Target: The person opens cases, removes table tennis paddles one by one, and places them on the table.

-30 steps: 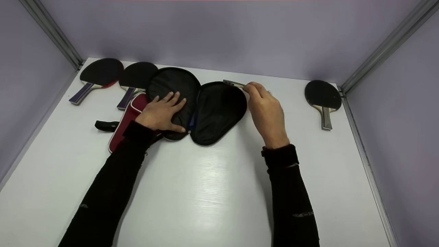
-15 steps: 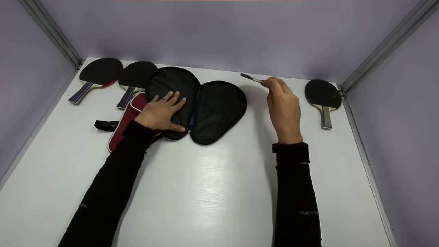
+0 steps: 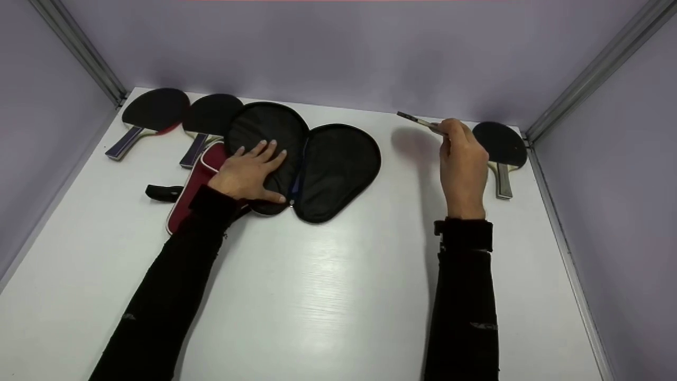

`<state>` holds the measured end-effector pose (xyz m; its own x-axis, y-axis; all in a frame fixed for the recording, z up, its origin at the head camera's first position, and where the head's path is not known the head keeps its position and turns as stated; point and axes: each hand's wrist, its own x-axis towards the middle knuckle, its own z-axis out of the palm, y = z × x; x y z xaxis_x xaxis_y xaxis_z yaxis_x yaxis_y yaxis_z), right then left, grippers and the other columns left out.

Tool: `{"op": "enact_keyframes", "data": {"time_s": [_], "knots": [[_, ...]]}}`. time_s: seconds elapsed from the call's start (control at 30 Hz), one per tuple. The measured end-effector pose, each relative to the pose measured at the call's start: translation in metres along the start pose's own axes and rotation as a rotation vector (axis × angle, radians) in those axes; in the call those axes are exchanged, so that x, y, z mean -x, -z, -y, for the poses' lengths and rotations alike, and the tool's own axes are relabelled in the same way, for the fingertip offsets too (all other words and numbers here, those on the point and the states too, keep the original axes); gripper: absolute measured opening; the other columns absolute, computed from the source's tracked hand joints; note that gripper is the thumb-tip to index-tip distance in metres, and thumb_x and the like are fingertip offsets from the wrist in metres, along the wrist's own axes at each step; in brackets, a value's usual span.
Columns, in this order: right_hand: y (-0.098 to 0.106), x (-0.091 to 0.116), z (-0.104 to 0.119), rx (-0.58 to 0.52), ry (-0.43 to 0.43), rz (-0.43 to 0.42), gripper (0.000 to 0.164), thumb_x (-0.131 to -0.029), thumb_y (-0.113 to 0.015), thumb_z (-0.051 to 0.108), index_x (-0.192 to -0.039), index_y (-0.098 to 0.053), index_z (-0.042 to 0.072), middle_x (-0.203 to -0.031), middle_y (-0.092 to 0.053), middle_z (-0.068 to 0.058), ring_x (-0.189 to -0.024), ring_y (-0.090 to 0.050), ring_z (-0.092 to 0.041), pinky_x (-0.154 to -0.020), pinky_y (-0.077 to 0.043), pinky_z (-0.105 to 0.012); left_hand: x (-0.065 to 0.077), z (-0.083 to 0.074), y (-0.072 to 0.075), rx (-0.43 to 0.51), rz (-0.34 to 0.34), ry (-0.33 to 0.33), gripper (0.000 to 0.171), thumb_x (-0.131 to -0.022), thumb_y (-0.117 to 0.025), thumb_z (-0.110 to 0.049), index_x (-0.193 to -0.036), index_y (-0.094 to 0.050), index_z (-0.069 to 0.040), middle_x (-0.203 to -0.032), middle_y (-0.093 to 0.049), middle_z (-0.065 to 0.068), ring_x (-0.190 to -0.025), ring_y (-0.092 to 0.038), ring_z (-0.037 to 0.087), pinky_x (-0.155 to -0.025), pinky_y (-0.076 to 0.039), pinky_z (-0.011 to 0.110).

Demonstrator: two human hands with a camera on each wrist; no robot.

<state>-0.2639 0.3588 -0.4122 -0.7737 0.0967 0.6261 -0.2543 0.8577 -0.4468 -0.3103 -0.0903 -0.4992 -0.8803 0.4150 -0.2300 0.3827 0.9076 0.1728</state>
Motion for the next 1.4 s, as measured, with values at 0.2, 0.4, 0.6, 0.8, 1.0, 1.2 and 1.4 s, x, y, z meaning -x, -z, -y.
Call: {"op": "enact_keyframes", "data": {"time_s": [0.2, 0.4, 0.6, 0.8, 1.0, 1.2, 1.4], "knots": [[0.001, -0.001, -0.005, 0.017, -0.048, -0.001, 0.023, -0.111, -0.067, -0.011, -0.131, -0.078, -0.005, -0.132, -0.085, -0.027, -0.125, -0.083, -0.048, -0.104, -0.066, -0.061, 0.005, -0.004, 0.006, 0.006, 0.013, 0.007, 0.126, -0.095, -0.085, -0.077, -0.190, -0.021, -0.024, -0.200, -0.009, 0.013, -0.188, -0.007, 0.036, -0.151, -0.013, 0.073], [0.002, -0.001, -0.014, 0.047, -0.083, 0.019, 0.024, -0.111, -0.067, -0.011, -0.131, -0.079, -0.004, -0.131, -0.085, -0.027, -0.122, -0.083, -0.049, -0.100, -0.066, -0.059, 0.011, -0.009, 0.012, -0.031, 0.016, 0.009, 0.124, -0.097, -0.082, -0.077, -0.190, -0.022, -0.022, -0.200, -0.010, 0.014, -0.188, -0.009, 0.037, -0.150, -0.017, 0.072], [0.002, -0.001, -0.020, 0.071, -0.122, 0.032, 0.025, -0.111, -0.067, -0.011, -0.131, -0.080, -0.004, -0.130, -0.085, -0.029, -0.121, -0.083, -0.050, -0.100, -0.066, -0.061, 0.002, -0.004, 0.005, -0.017, 0.035, 0.009, 0.126, -0.096, -0.084, -0.077, -0.190, -0.020, -0.022, -0.200, -0.007, 0.013, -0.189, -0.005, 0.036, -0.151, -0.012, 0.071], [0.003, -0.001, -0.021, 0.088, -0.166, 0.044, 0.026, -0.109, -0.066, -0.014, -0.128, -0.080, -0.005, -0.130, -0.084, -0.029, -0.125, -0.082, -0.051, -0.103, -0.066, -0.062, 0.001, -0.003, 0.004, 0.000, 0.031, 0.010, 0.129, -0.094, -0.084, -0.080, -0.190, -0.019, -0.024, -0.200, -0.006, 0.012, -0.189, -0.004, 0.036, -0.151, -0.009, 0.072], [0.003, -0.001, -0.024, 0.120, -0.205, 0.057, 0.031, -0.108, -0.064, -0.015, -0.130, -0.083, -0.004, -0.132, -0.085, -0.028, -0.126, -0.083, -0.052, -0.104, -0.067, -0.062, 0.002, -0.003, 0.004, -0.013, 0.015, 0.003, 0.127, -0.095, -0.084, -0.079, -0.190, -0.021, -0.024, -0.200, -0.009, 0.013, -0.188, -0.007, 0.037, -0.151, -0.012, 0.072], [0.002, 0.000, -0.028, 0.142, -0.249, 0.081, 0.033, -0.109, -0.065, -0.013, -0.135, -0.083, -0.003, -0.136, -0.084, -0.028, -0.126, -0.083, -0.054, -0.103, -0.068, -0.064, 0.004, -0.003, 0.003, -0.007, -0.005, -0.006, 0.126, -0.095, -0.083, -0.081, -0.190, -0.023, -0.025, -0.200, -0.011, 0.013, -0.188, -0.009, 0.036, -0.150, -0.014, 0.073], [0.001, 0.000, -0.033, 0.157, -0.287, 0.153, 0.036, -0.111, -0.067, -0.009, -0.142, -0.083, 0.000, -0.148, -0.080, -0.026, -0.132, -0.078, -0.058, -0.110, -0.064, -0.071, 0.005, -0.003, 0.002, -0.006, -0.014, -0.009, 0.126, -0.094, -0.085, -0.080, -0.190, -0.024, -0.024, -0.200, -0.011, 0.013, -0.188, -0.010, 0.037, -0.150, -0.015, 0.073]]}}
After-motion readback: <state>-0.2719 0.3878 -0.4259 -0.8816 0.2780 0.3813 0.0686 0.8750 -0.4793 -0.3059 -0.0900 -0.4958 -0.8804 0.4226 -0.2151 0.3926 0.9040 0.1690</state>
